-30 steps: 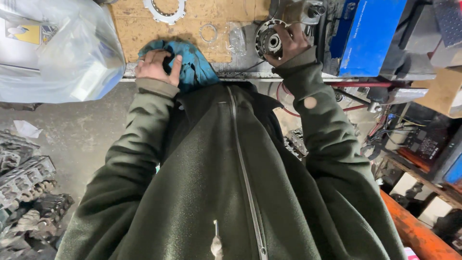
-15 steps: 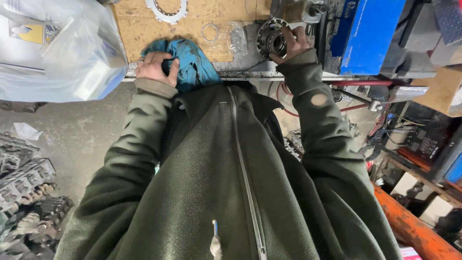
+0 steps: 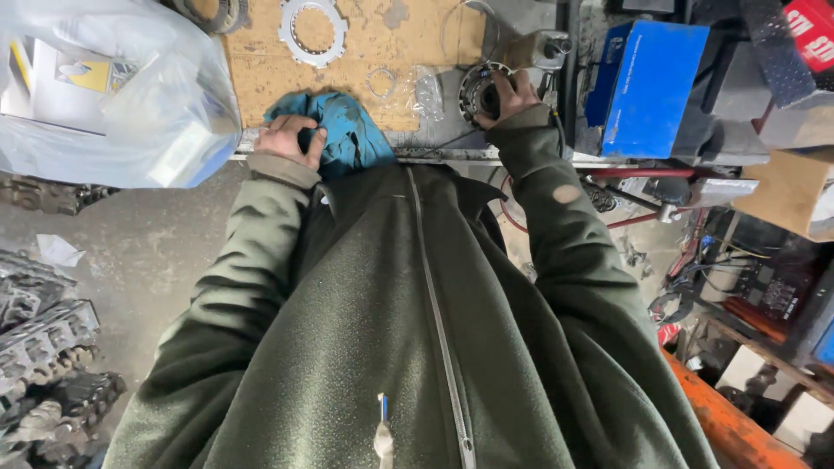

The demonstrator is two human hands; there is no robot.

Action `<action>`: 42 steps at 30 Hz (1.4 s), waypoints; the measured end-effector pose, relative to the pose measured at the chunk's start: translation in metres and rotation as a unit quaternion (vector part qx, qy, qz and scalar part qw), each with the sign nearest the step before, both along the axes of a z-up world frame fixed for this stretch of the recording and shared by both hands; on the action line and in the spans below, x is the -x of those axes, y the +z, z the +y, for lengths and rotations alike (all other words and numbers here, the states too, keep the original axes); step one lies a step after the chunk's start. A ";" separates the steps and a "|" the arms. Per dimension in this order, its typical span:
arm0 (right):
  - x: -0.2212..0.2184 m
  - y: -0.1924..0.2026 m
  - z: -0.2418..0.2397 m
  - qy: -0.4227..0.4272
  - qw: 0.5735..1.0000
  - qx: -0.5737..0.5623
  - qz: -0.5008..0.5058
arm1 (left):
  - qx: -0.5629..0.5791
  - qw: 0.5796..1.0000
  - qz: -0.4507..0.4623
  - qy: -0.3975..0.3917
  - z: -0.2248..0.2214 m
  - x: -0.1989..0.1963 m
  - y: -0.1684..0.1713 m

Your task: The person handles clutch friction and steel plates at a workbench, picking up individual plates, turning them over, and fitting them into a clutch hub/basket assembly. They stack the plates in sequence and press them into place by hand while checking alignment.

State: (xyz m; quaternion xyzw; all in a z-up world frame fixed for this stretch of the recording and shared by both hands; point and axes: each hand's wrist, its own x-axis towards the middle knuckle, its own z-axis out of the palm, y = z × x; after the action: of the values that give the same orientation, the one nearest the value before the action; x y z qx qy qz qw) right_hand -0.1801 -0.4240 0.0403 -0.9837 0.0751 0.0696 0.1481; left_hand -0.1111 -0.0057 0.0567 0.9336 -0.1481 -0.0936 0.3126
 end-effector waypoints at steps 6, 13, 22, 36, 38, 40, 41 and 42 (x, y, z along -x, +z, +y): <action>-0.001 -0.017 -0.007 0.002 1.000 -0.020 0.014 | -0.020 1.000 0.020 0.005 -0.005 0.003 0.005; -0.003 -0.005 0.002 -0.015 0.999 -0.032 0.039 | -0.027 0.999 0.035 0.009 -0.008 0.003 0.003; -0.003 -0.016 -0.004 -0.004 0.998 -0.026 0.051 | -0.038 0.999 0.024 -0.010 -0.012 -0.003 -0.009; -0.008 -0.003 0.002 -0.021 0.994 -0.011 0.102 | -0.053 0.998 0.027 -0.016 -0.014 -0.002 -0.021; -0.008 -0.005 0.001 -0.020 0.995 -0.012 0.098 | -0.048 0.999 0.019 -0.014 -0.014 -0.001 -0.022; -0.008 -0.005 0.001 -0.014 0.995 -0.008 0.096 | -0.042 0.999 0.002 -0.016 -0.014 0.001 -0.019; -0.007 -0.007 0.000 -0.013 0.995 -0.008 0.097 | -0.042 0.999 0.003 -0.016 -0.015 0.001 -0.018; -0.006 -0.008 -0.001 -0.008 0.997 -0.014 0.081 | -0.036 0.999 0.004 -0.014 -0.015 0.001 -0.016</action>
State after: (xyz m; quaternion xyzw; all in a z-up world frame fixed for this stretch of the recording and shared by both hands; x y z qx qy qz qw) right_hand -0.1739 -0.4253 0.0323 -0.9719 0.0942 0.1488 0.1559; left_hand -0.1122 -0.0208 0.0408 0.9417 -0.1568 -0.1068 0.2779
